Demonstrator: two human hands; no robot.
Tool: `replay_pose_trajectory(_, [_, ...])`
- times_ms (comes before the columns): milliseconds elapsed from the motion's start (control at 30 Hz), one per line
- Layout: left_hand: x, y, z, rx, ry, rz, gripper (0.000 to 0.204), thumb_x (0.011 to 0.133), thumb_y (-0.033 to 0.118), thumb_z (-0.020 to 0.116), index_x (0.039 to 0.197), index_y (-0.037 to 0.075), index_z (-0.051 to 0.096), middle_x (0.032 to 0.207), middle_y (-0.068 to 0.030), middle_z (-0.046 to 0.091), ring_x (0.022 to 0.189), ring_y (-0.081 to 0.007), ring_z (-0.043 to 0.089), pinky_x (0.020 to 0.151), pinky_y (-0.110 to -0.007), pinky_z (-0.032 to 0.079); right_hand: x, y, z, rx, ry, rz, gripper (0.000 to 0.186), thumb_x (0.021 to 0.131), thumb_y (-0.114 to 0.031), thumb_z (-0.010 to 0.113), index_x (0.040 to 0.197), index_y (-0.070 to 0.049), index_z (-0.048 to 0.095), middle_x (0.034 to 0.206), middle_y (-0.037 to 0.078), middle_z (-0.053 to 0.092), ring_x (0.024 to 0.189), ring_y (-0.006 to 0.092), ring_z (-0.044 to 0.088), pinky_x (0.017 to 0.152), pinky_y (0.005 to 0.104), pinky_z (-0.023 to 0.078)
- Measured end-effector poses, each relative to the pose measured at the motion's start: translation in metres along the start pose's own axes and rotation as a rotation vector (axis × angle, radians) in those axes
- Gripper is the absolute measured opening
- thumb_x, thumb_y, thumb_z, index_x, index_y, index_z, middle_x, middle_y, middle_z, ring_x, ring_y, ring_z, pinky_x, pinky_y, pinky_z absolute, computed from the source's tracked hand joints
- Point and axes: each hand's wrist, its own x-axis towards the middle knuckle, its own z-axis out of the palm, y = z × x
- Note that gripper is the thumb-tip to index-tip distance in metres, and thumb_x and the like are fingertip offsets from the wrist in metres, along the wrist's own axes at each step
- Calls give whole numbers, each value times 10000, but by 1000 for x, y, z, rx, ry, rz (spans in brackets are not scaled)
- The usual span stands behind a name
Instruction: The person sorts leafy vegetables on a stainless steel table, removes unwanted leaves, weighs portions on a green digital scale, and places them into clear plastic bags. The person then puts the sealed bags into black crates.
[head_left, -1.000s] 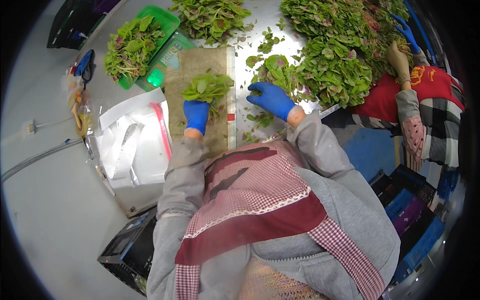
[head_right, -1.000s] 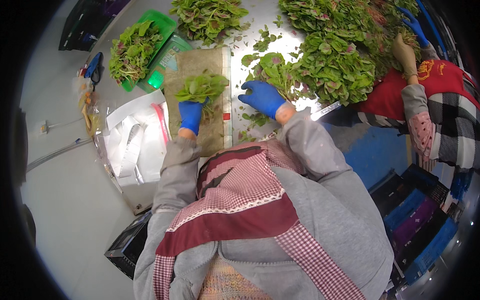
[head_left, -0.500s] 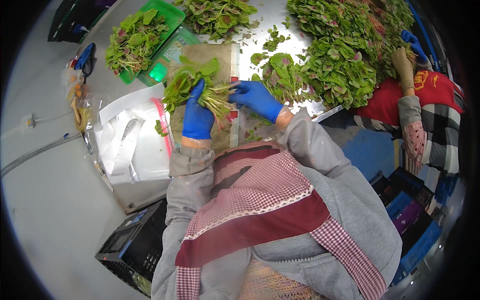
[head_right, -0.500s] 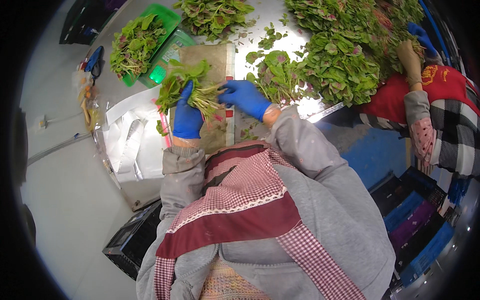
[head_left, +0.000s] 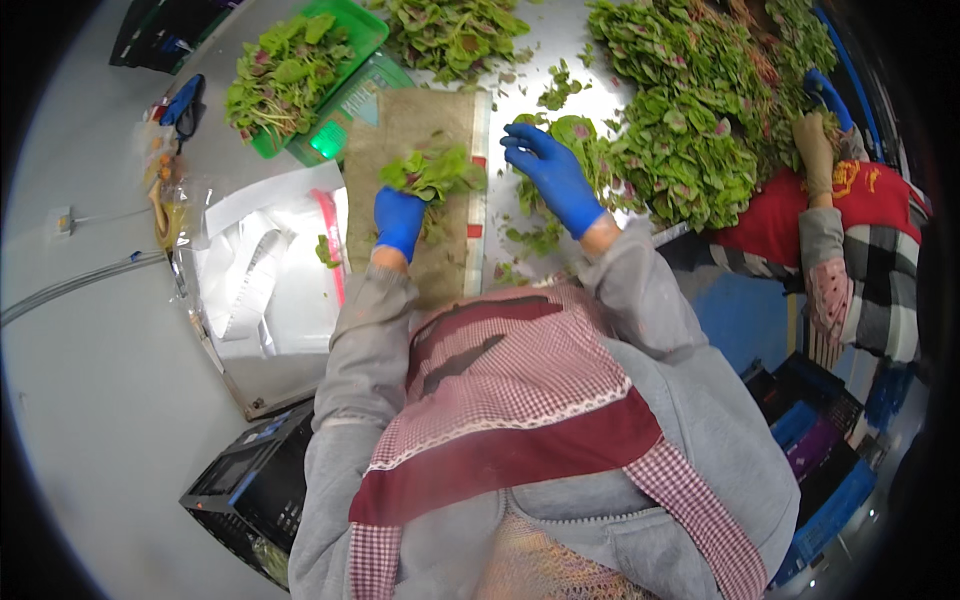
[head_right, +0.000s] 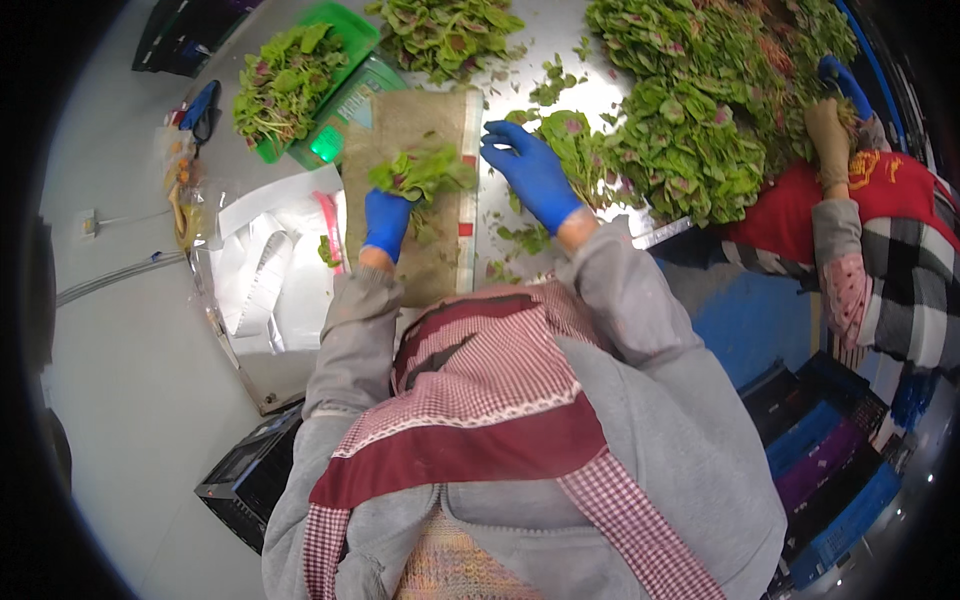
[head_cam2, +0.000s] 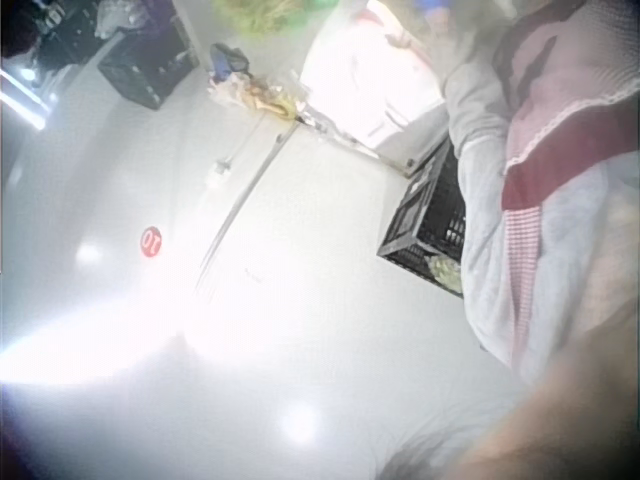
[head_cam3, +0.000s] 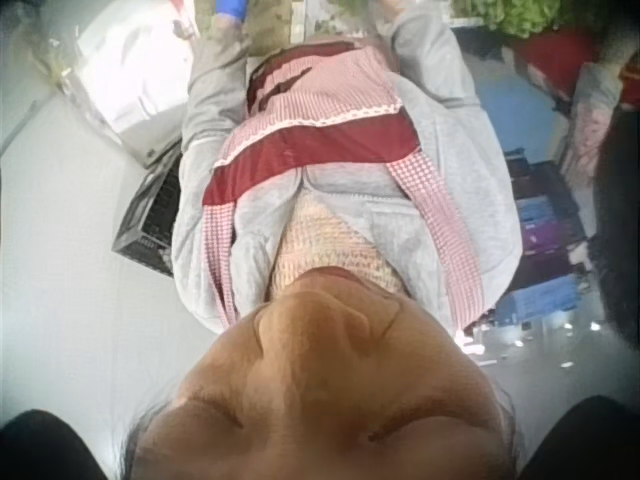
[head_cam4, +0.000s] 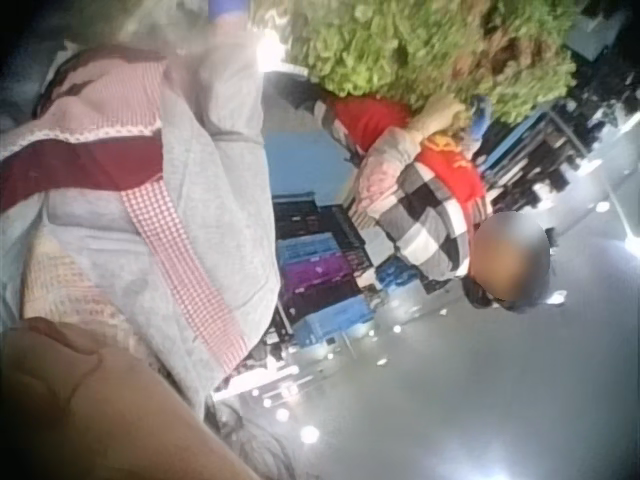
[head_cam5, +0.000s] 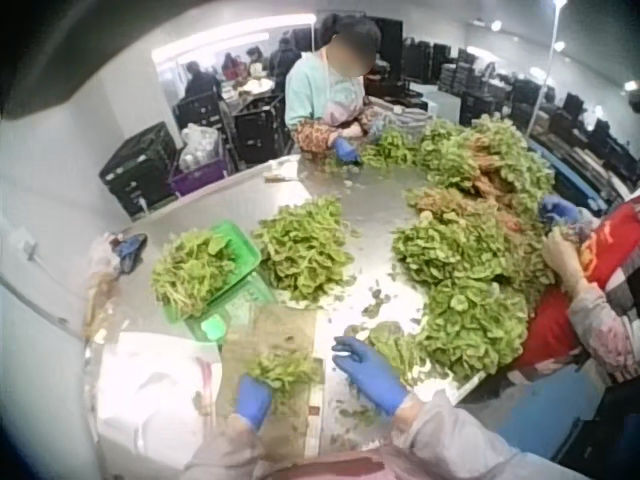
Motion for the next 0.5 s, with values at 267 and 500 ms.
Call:
replay_pose_trajectory(267, [-20, 40, -12, -1536, -214, -299, 358, 933, 125, 601, 1278, 41, 559, 1203, -83, 621, 1084, -213, 609, 935, -385, 506, 1, -11, 20, 65, -155, 21, 423, 896, -249, 674, 1242, -16, 603, 1145, 113, 673, 1047, 168, 629, 912, 286, 487])
replay_pose_trajectory(500, [-28, 37, 10, -1323, -71, -105, 329, 968, 120, 521, 1275, 8, 558, 1247, -102, 601, 1141, -222, 583, 995, -364, 466, 0, -7, 53, 46, -400, 97, 746, 868, -374, 718, 1396, 45, 399, 1306, 169, 567, 1181, 212, 555, 964, 315, 464])
